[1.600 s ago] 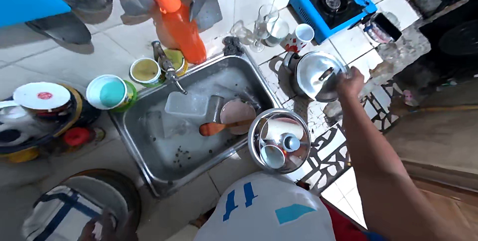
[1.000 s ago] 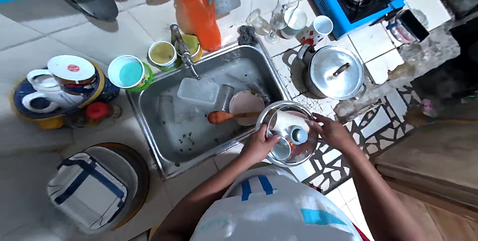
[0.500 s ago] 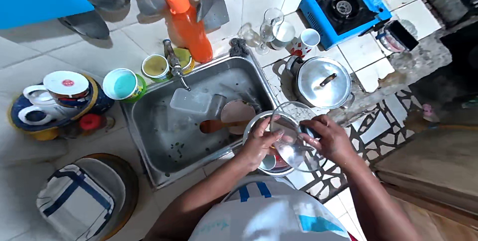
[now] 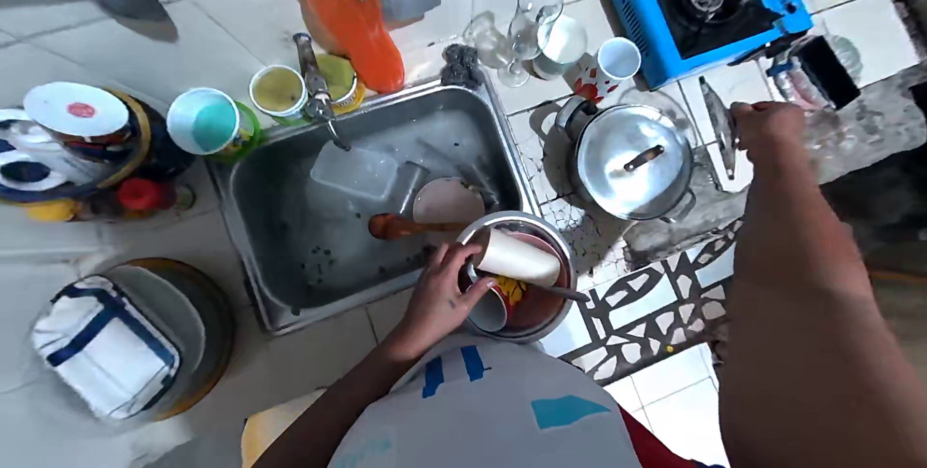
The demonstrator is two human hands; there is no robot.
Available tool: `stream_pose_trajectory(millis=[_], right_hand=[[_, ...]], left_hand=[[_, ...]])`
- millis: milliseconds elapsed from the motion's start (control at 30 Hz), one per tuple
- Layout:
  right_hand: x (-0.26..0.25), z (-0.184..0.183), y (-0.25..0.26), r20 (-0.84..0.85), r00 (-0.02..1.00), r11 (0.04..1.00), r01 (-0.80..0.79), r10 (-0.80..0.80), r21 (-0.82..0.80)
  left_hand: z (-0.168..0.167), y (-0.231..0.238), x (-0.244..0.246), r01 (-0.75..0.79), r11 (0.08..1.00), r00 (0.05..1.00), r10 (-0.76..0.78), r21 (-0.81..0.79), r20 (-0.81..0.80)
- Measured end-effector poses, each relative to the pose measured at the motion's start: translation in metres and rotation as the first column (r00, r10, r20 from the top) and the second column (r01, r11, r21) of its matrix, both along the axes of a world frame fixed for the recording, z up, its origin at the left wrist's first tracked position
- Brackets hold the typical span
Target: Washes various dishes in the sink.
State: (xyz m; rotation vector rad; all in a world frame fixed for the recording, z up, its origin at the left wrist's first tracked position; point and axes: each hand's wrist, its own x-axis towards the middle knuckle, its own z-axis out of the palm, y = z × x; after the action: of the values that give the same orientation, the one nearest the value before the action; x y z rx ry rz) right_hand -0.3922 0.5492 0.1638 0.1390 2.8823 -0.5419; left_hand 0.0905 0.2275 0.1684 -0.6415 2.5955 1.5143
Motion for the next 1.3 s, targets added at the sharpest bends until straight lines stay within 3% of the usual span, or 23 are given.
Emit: stream_pose_trajectory(millis=[133,267,400,500,600,700,767,867,933,1033,1200,1300], right_hand=[[-0.015,-0.028,-0.021,0.017,0.998,0.997,-0.064,0.064,0.034],[-0.016,-0.041,-0.032,0.03,0.989,0.983,-0.145,0.142,0.116],[-0.012,-0.036,-0.036,0.04,0.988,0.977,-0.151,0.146,0.152],[-0.001,-0.028,-0.039,0.029,0.987,0.97,-0.163,0.161,0.178],[0.024,-0.019,-0.044,-0.123,0.971,0.978,-0.199,0.207,0.069],[0.066,0.001,-0.051,-0.352,0.879,0.931,-0.362,0.321,-0.056],[0.091,0.011,-0.062,-0.421,0.822,0.883,-0.46,0.384,-0.093],[0.105,0.017,-0.086,-0.433,0.769,0.817,-0.565,0.47,-0.115],[0.093,0.021,-0.109,-0.43,0.739,0.796,-0.601,0.518,-0.072],[0.063,0.026,-0.147,-0.336,0.731,0.787,-0.614,0.594,0.055],[0.027,0.004,-0.198,0.005,0.789,0.753,-0.588,0.614,0.296],[0.018,-0.015,-0.212,0.074,0.844,0.808,-0.531,0.531,0.255]], left_hand=[[-0.003,-0.004,0.006,0.035,0.996,0.985,-0.048,0.084,0.164],[0.0,0.005,0.0,0.097,0.995,0.97,-0.099,0.021,0.22],[-0.007,0.017,-0.013,0.01,1.0,0.991,-0.008,-0.015,0.137],[-0.012,0.018,-0.026,-0.045,0.997,0.998,0.043,0.062,0.037],[-0.004,0.01,-0.035,-0.035,0.98,0.998,0.043,0.197,-0.04],[0.018,-0.006,-0.046,-0.083,0.934,0.991,0.115,0.349,-0.073],[0.033,-0.022,-0.059,-0.129,0.922,0.981,0.173,0.365,-0.09],[0.035,-0.049,-0.092,-0.136,0.975,0.971,0.166,0.177,-0.172],[0.029,-0.062,-0.127,-0.077,0.993,0.943,0.043,-0.089,-0.33],[0.009,-0.068,-0.193,0.013,0.914,0.923,-0.168,-0.405,-0.348],[-0.034,-0.046,-0.271,0.092,0.818,0.931,-0.272,-0.567,-0.242],[-0.046,-0.033,-0.291,0.069,0.779,0.925,-0.283,-0.623,-0.252]])
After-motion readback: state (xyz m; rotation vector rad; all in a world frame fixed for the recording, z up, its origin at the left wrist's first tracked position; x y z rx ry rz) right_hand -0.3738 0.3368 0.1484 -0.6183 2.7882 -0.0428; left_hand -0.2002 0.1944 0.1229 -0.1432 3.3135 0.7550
